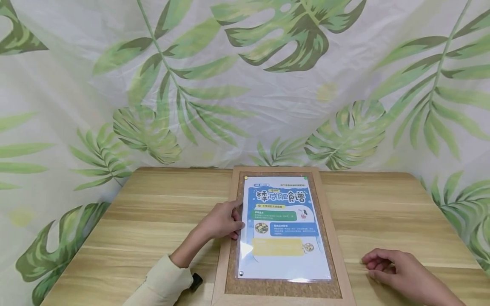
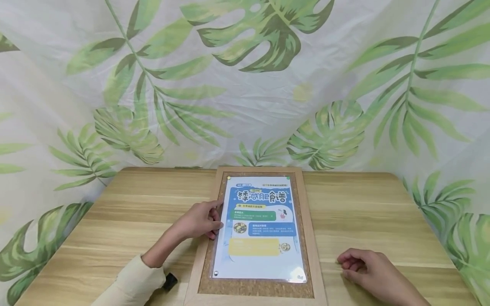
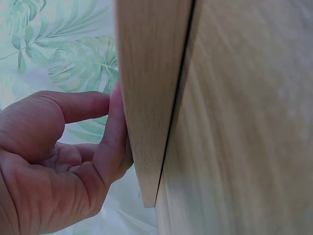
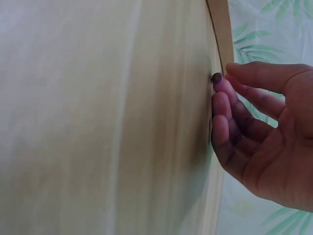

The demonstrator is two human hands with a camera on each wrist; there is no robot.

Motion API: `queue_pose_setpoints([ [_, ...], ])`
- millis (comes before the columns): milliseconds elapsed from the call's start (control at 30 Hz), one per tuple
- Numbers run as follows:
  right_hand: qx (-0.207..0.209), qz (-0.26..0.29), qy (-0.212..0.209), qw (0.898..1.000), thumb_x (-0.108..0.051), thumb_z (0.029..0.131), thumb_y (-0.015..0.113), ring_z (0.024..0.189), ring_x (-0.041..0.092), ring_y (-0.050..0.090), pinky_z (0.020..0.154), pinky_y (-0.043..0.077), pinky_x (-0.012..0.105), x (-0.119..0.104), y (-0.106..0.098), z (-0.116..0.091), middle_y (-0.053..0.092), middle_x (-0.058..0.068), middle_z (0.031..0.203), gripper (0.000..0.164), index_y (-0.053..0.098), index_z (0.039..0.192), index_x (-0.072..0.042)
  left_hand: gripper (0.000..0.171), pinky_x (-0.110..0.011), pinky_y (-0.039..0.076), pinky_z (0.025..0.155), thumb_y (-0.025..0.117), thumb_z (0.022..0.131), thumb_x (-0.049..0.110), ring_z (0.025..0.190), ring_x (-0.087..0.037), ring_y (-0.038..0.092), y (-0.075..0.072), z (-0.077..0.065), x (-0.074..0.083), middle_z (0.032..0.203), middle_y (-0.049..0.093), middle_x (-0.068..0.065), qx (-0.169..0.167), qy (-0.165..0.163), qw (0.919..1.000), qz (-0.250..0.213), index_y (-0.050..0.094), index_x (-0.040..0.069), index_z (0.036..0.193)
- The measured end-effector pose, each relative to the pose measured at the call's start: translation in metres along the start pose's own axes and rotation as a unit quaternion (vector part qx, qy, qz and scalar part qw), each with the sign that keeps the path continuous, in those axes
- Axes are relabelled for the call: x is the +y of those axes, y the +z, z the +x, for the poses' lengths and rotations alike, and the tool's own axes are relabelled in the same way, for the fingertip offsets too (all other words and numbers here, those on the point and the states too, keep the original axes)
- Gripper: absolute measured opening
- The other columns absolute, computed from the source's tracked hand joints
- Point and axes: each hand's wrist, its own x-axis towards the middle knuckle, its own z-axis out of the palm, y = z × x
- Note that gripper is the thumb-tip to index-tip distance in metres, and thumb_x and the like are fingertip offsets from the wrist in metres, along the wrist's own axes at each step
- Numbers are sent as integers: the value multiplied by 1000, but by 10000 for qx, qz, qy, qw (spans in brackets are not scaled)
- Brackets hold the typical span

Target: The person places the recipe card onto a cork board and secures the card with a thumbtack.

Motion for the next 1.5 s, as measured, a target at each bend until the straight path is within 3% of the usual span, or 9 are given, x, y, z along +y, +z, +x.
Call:
queue_pose_setpoints([
  [267,82,155,-513,9985,-3,99,73,84,-5,62,64,55,20,12,-1,-4,72,-15,97,14,76,112,-8,77,-29,62,52,75,95,-2,56,-16,68,-1,0,0,82,65,-10,9,46,9999,148,39,-7,162],
  [633,41,303,-663,9973,0,97,75,82,-4,61,62,55,20,14,-2,-6,71,-15,97,16,75,112,-6,78,-29,61,52,76,94,-2,56,-16,67,-1,1,0,82,65,-10,31,-10,9999,158,39,-6,162],
  [1033,-177,607,-1639,9845,17,88,75,83,-4,66,60,58,21,12,5,-5,77,-2,98,28,74,111,0,78,-29,61,52,76,94,-2,56,-16,67,-1,1,0,82,65,-9,4,-6,9998,175,38,-6,163],
  [1367,-53,405,-1851,9819,18,86,76,82,-5,67,59,58,20,11,12,0,78,1,95,29,75,108,-2,78,-28,61,51,75,94,-2,56,-15,67,-1,0,0,81,65,-9,-6,65,9998,188,38,-8,162],
  [1500,-66,352,-1687,9850,16,87,76,83,-7,65,60,59,19,7,13,2,78,-2,95,28,76,106,-5,78,-28,61,51,75,94,-2,56,-15,67,-1,0,0,80,65,-9,2,88,9998,182,38,-7,162],
])
